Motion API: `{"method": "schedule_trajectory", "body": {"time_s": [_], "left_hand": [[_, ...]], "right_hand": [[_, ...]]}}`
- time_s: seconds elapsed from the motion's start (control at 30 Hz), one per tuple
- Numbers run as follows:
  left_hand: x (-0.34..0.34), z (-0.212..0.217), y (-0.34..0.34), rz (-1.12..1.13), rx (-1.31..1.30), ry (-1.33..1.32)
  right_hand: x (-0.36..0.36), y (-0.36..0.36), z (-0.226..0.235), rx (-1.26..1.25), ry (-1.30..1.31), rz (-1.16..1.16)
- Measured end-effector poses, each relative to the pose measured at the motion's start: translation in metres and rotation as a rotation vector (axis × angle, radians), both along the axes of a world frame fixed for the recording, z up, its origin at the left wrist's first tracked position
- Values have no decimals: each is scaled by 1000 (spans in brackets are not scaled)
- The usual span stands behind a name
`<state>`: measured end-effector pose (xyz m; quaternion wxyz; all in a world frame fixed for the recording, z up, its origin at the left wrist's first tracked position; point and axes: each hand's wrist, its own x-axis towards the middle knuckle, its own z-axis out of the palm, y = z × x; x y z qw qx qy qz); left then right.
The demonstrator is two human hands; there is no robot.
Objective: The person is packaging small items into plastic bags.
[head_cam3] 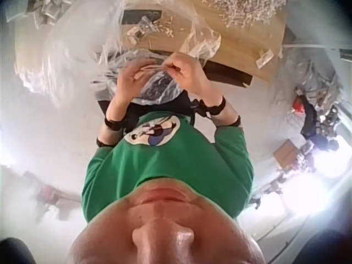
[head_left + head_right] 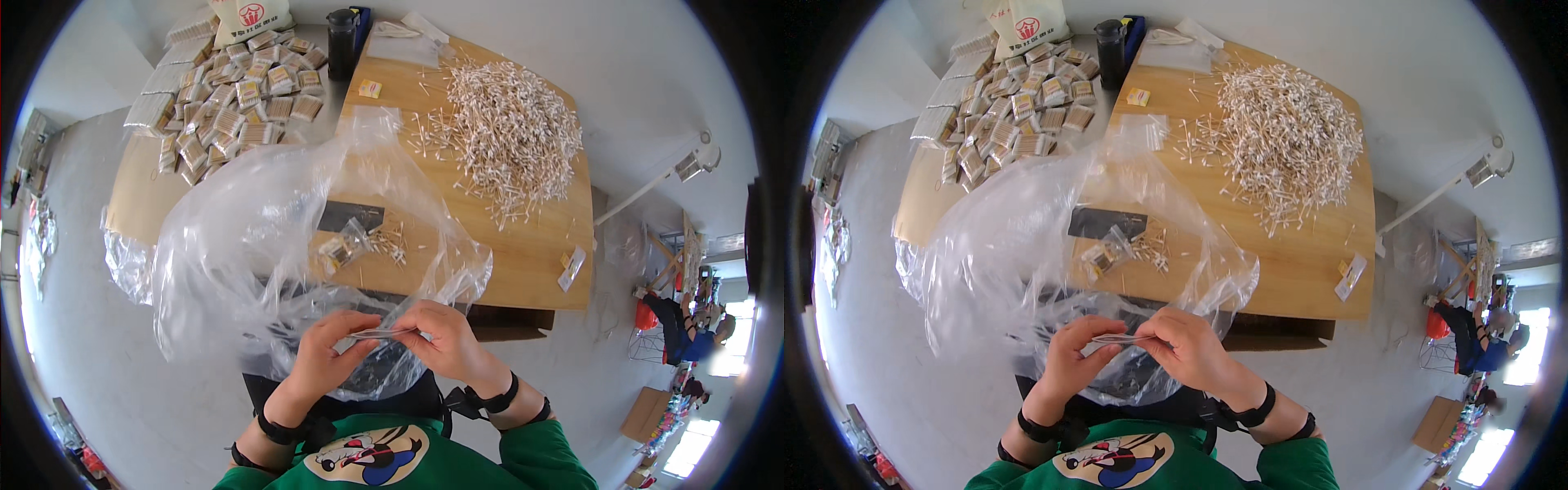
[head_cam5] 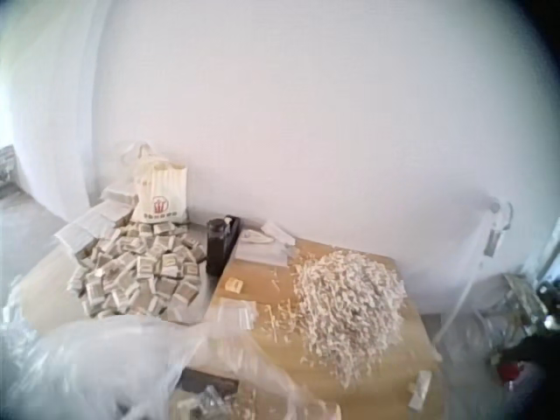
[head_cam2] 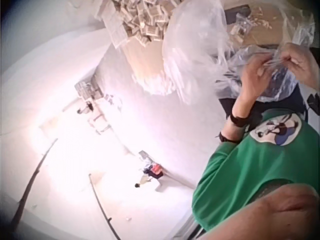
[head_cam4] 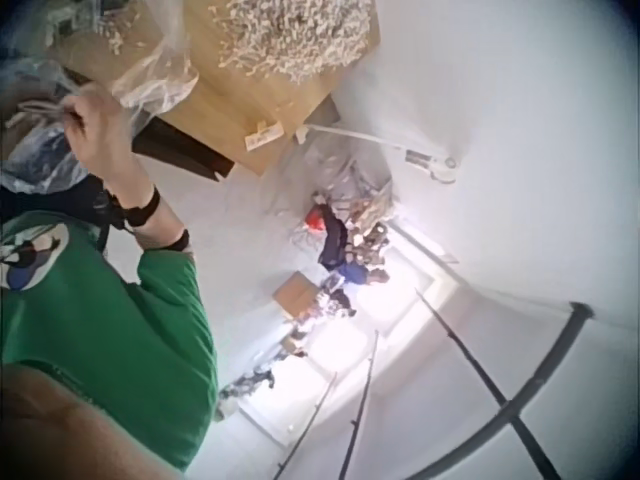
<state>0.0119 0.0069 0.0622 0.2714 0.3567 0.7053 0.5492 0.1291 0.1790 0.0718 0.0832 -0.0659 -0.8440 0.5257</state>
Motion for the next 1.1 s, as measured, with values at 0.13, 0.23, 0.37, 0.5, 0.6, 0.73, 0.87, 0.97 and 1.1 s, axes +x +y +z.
{"method": "schedule_trajectory", "body": {"time_s": [0.13,0.23,0.37,0.5,0.6,0.73,0.87,0.97,1.1], "left_hand": [[17,-3,-17,-7,102,-82],[27,1,-20,-12,112,-32],[38,5,-29,-17,105,-60],[46,2,-34,16,135,-40],[51,5,-31,6,136,-34],[55,4,-31,61,139,-23],[58,2,-30,75,113,-14],[59,-3,-32,68,143,-148],[56,-3,-36,88,171,-166]], "right_hand": [[17,-21,2,-22,63,-20],[31,-36,8,-106,46,-83],[44,-45,8,-104,76,-91],[53,-47,10,-90,99,-70],[62,-48,7,-85,148,-106],[60,-52,3,-96,175,-132],[57,-58,5,-125,240,-106],[60,-57,3,-127,273,-136],[65,-48,6,-128,283,-135]]}}
